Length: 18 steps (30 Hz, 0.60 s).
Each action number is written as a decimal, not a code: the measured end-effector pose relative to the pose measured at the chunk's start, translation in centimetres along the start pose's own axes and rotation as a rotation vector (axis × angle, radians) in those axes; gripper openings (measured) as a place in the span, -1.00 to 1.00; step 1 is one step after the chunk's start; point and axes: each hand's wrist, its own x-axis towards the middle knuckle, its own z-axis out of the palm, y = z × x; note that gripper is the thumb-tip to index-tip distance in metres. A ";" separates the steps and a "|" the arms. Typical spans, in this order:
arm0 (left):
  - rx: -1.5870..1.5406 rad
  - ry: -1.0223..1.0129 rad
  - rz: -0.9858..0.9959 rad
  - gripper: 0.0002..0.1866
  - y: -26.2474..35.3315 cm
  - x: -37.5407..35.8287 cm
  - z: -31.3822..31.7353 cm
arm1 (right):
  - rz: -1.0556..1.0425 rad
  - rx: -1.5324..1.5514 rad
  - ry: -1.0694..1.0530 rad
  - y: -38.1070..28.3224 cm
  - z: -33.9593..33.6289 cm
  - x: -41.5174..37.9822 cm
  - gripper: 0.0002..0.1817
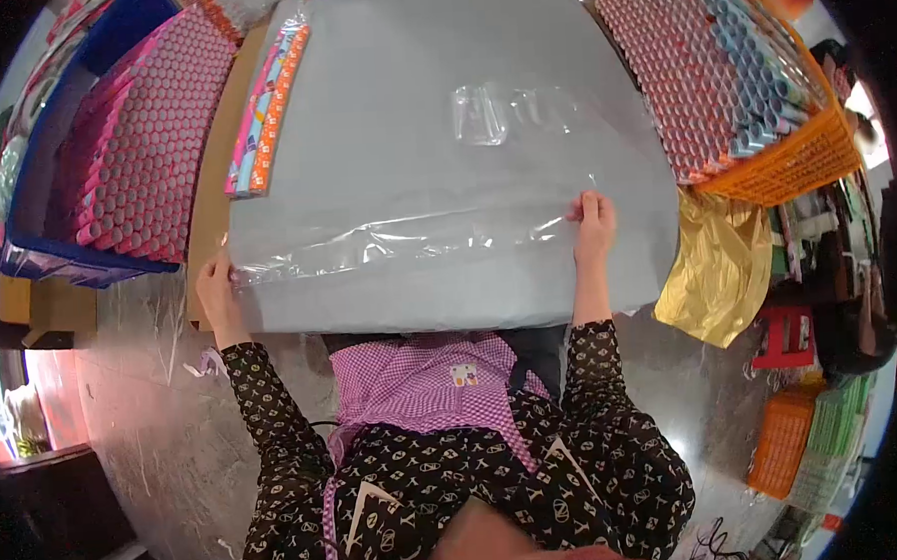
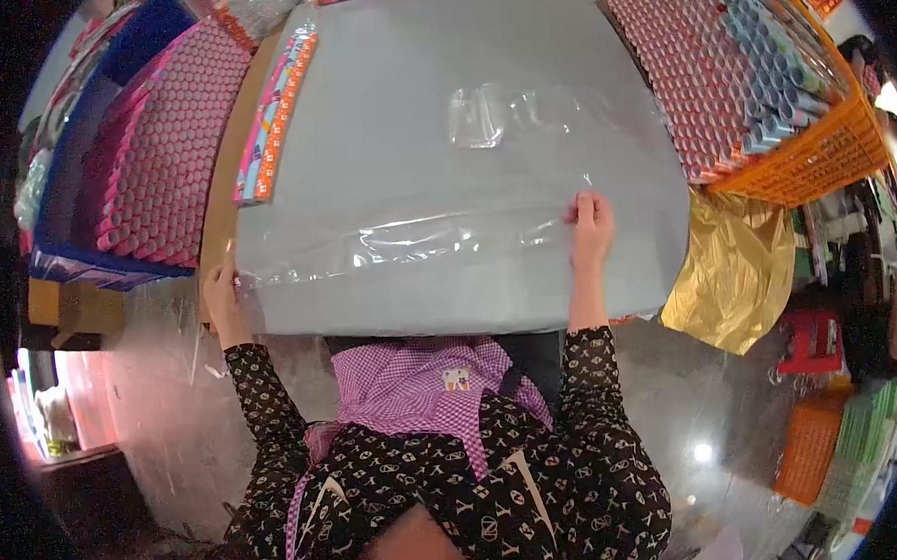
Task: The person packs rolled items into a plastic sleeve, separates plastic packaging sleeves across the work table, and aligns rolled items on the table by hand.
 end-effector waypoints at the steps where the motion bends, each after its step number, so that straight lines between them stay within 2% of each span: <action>1: 0.009 -0.012 -0.004 -0.81 -0.9 0.6 -0.3 | 0.001 -0.007 0.005 0.2 -0.1 0.0 -0.77; 6: 0.014 -0.023 0.006 -0.77 -3.3 2.8 -1.5 | 0.004 0.040 0.003 0.2 -0.2 0.0 -0.78; 9: -0.080 -0.045 -0.044 -0.75 -0.6 0.9 -0.5 | 0.015 0.028 0.010 0.6 -0.2 0.2 -0.78; 13: -0.216 -0.023 -0.048 -0.78 -0.7 2.1 -1.9 | -0.032 -0.022 -0.031 0.2 -0.2 0.0 -0.73; 15: -0.823 -0.115 -0.185 -0.87 1.0 1.3 -3.6 | -0.020 -0.063 0.006 -0.7 0.2 -0.4 -0.72; 17: -0.112 0.204 0.561 -0.87 1.5 -0.1 -5.6 | -0.022 -0.100 0.055 -1.3 0.4 -0.5 -0.71; 18: 0.291 0.146 0.944 -0.80 3.8 -0.5 -8.0 | -0.006 -0.086 0.024 -0.9 0.3 -0.4 -0.71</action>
